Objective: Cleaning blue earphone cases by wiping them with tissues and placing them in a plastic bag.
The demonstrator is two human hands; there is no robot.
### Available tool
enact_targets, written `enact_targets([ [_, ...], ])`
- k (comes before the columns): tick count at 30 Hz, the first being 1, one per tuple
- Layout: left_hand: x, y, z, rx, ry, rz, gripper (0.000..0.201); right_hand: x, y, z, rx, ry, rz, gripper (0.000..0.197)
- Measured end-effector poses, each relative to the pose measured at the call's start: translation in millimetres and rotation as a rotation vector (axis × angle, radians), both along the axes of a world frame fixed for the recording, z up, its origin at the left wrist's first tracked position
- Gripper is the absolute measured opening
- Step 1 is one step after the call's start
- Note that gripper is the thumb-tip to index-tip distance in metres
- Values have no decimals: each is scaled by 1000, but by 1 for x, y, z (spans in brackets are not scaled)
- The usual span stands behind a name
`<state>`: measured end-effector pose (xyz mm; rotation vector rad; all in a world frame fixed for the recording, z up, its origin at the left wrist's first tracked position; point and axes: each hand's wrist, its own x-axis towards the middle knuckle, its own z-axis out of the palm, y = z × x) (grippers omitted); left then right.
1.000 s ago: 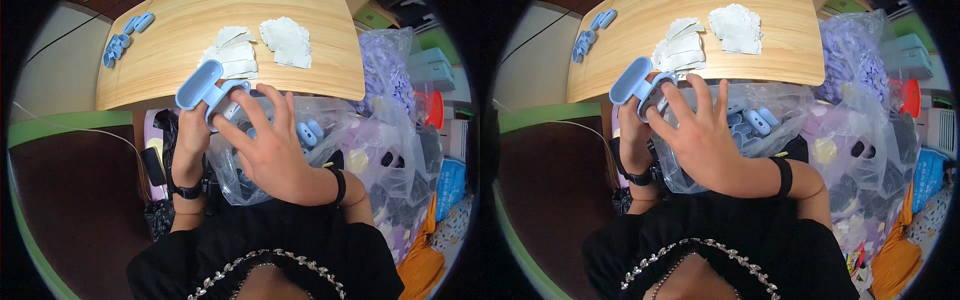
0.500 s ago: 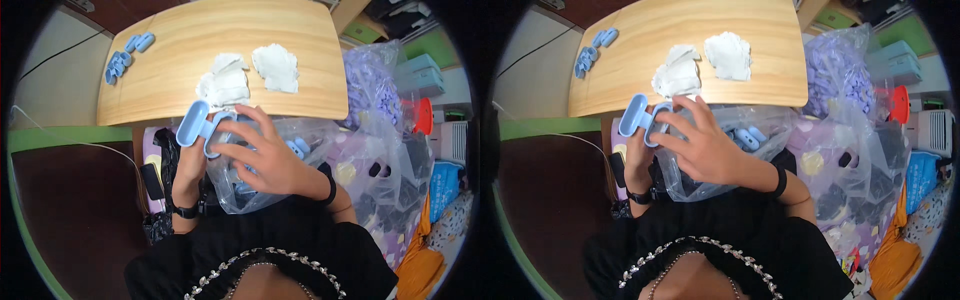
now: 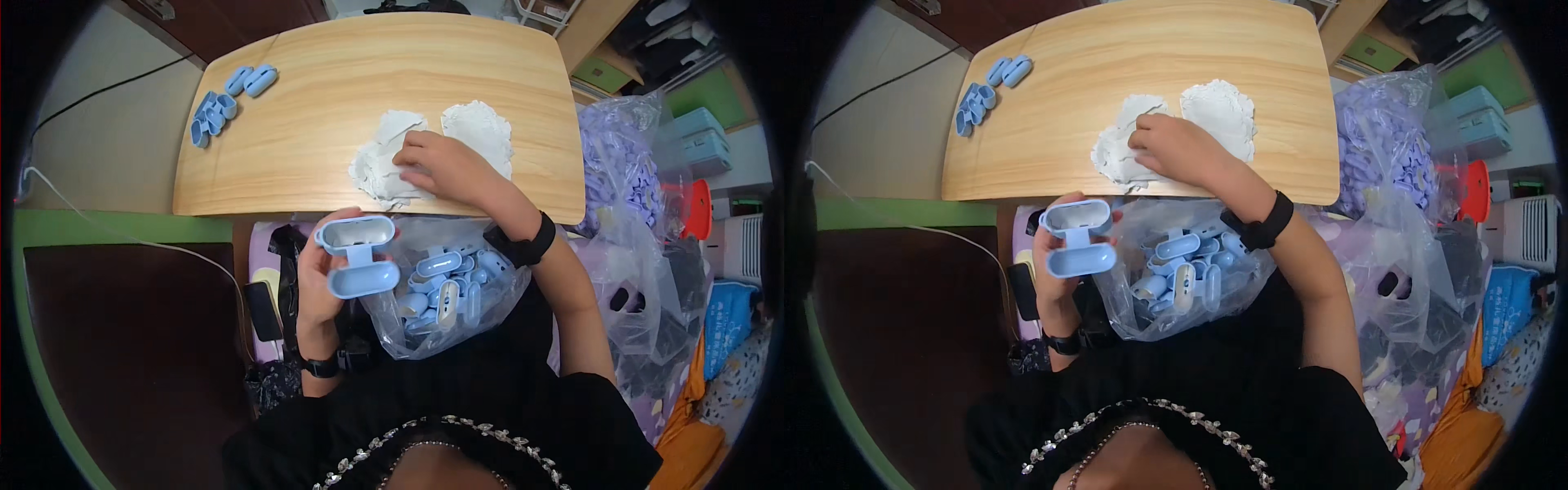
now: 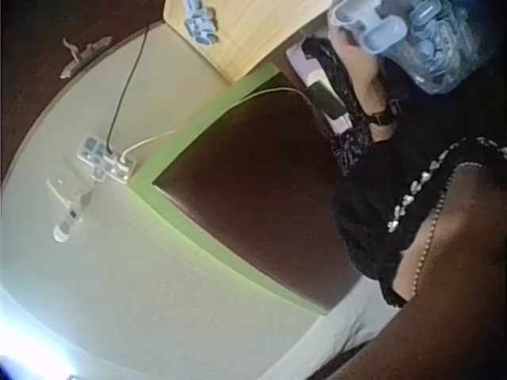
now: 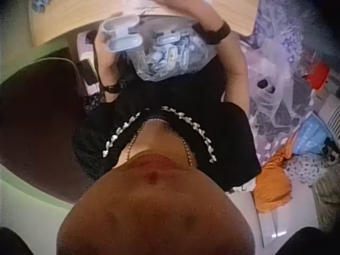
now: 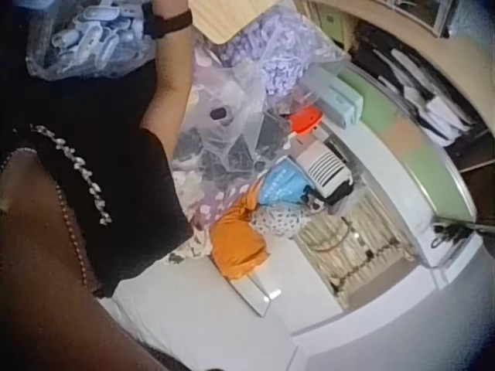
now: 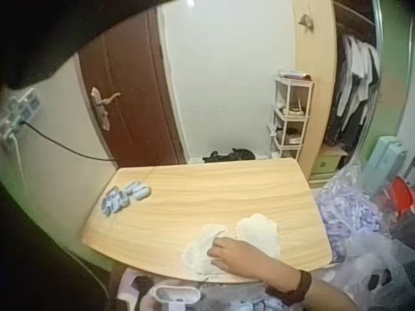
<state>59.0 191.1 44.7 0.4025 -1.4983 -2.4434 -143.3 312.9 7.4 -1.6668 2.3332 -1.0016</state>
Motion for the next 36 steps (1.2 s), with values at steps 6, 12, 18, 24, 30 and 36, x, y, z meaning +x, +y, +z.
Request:
enact_targets([
  [6,-16,-5,-6,-199,78,-106,42,12,16,29,-58,11,-113,15],
  [12,-14,7,2,-249,120,-80,40,110,49,73,-415,608,-160,22],
  [18,-16,22,-7,-221,201,-101,38,130,60,61,-179,550,-118,29],
  [24,-15,31,-14,-304,246,-89,35,146,59,53,-127,507,-307,31],
  [30,-11,37,-16,-336,226,-59,36,160,59,47,-178,278,-443,31],
  [36,-14,44,-19,-527,227,-45,38,169,56,41,-36,218,-556,37],
])
